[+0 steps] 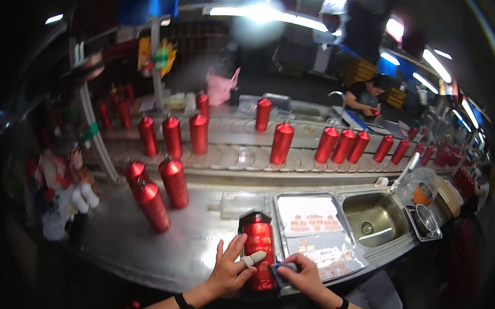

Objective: The person wipes a red bottle with a cloth and applies several adhesive labels to the side and bottom of the bottle. The person then places the finished bottle into a large cluster of other red bottles on the floor.

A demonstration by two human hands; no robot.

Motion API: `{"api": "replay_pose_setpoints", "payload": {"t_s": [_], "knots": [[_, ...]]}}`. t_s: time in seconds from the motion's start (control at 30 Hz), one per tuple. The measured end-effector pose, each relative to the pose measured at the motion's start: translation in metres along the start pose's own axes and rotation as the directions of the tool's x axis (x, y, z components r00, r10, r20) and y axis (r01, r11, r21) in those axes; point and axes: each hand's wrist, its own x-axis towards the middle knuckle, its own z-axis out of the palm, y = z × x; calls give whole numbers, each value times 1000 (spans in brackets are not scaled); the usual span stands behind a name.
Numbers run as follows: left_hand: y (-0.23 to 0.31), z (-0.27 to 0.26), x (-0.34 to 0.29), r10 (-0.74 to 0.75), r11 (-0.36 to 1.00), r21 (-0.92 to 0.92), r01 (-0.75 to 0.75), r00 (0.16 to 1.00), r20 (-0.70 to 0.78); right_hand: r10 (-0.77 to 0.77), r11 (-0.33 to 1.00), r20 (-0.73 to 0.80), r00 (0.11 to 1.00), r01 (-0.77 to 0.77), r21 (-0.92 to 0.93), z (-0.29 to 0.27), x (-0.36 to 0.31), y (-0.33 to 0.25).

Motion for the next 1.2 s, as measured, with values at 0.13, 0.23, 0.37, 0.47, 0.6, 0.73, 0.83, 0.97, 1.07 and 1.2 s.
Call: {"api": "replay_pose_setpoints", "payload": {"t_s": [0.13,0.23,0.37,0.47,0.6,0.73,0.83,0.97,1.07,1.2], "knots": [[-6,-13,16,-49,994,-101,36,990,-133,68,997,-88,994,-70,-13,-14,4,25],[-14,-19,30,-111,972,-227,68,977,-181,169,986,-97,981,-167,24,-21,3,39],[-30,-5,41,-315,848,-487,208,937,-148,164,886,50,985,-169,431,-19,-2,53],[-30,-16,58,-449,841,-389,377,886,-113,261,916,186,947,-303,261,-25,-9,57],[-50,-15,80,-472,817,-450,362,867,-160,292,955,236,927,-295,-20,-27,-21,34],[-70,-2,97,-480,775,-494,395,876,-52,-108,926,282,953,200,-321,-14,-24,18],[-87,3,94,-601,667,-473,576,791,116,-188,838,344,920,333,-433,8,-23,-3],[-116,40,109,-633,637,-351,686,725,270,-63,829,202,977,164,-535,23,-21,7],[-97,48,116,-621,625,-421,657,746,242,-173,873,202,964,244,-421,31,-21,-15],[-77,46,102,-667,432,-637,639,702,251,-191,899,248,950,271,-343,26,-24,12]]}}
